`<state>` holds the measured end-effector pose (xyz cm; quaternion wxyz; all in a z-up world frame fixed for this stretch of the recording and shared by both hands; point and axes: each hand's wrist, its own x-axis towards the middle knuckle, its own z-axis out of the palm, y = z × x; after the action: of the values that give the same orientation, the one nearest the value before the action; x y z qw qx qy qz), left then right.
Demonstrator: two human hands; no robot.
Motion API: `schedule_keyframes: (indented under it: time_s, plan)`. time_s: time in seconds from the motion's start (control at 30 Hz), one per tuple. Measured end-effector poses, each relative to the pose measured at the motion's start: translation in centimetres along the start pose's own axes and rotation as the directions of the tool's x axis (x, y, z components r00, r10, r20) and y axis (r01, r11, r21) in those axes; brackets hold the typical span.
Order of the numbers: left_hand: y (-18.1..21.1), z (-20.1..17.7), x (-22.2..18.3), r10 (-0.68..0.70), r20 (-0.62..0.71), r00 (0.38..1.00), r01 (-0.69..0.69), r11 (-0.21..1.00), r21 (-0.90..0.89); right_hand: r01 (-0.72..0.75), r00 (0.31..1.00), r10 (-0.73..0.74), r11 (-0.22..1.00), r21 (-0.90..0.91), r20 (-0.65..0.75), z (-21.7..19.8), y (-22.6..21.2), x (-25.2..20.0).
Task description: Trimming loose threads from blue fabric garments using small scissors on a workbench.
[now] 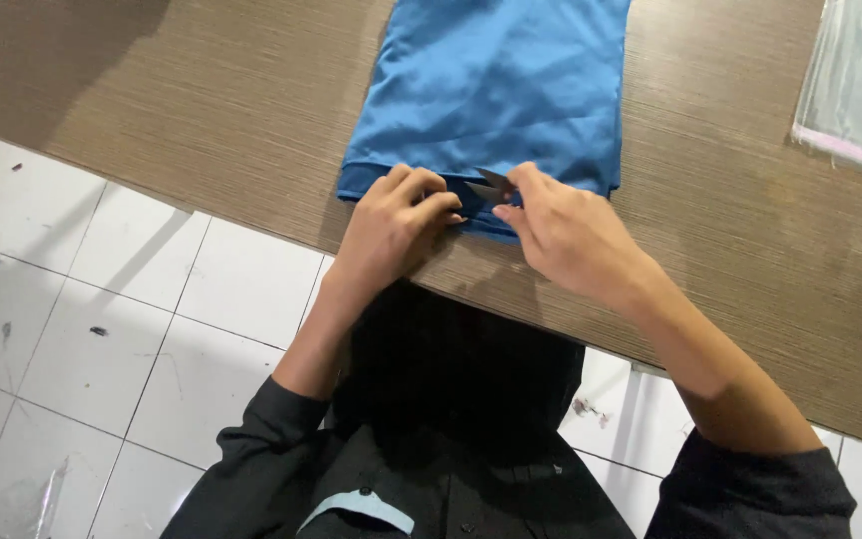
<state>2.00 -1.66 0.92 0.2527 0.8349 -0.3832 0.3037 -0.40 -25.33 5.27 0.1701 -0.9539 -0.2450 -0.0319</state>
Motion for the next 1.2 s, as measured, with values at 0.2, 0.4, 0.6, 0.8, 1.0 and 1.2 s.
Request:
schedule_keyframes:
  time_s: [0.2, 0.4, 0.6, 0.8, 1.0, 1.2]
  plan:
    - [-0.3, 0.3, -0.5, -0.118, 0.059, 0.991, 0.124, 0.985, -0.120, -0.154, 0.985, 0.126, 0.950, 0.271, 0.119, 1.9, 0.9, 0.7]
    - [-0.4, 0.3, -0.6, -0.204, 0.095, 0.974, 0.218, 0.961, -0.172, -0.200, 0.974, 0.149, 0.914, 0.352, 0.168, 1.1, 1.1, 1.1]
    - [-0.2, -0.1, 0.0, -0.225, 0.156, 0.962, 0.252, 0.950, -0.185, -0.151, 0.979, 0.082, 0.906, 0.395, 0.187, -0.1, 1.0, 1.2]
    - [-0.4, 1.3, -1.1, -0.121, 0.102, 0.987, 0.114, 0.991, 0.070, -0.117, 0.968, 0.033, 0.936, 0.331, 0.250, -0.8, 2.0, 0.7]
    - [0.3, -1.0, 0.4, -0.103, 0.240, 0.965, 0.103, 0.995, 0.011, -0.111, 0.940, 0.043, 0.977, 0.184, 0.339, -0.7, 2.4, 0.7]
    - [0.3, -0.9, 0.6, -0.106, 0.253, 0.962, 0.102, 0.994, 0.031, -0.042, 0.930, 0.030, 0.999, 0.026, 0.365, -0.5, 2.0, 1.5]
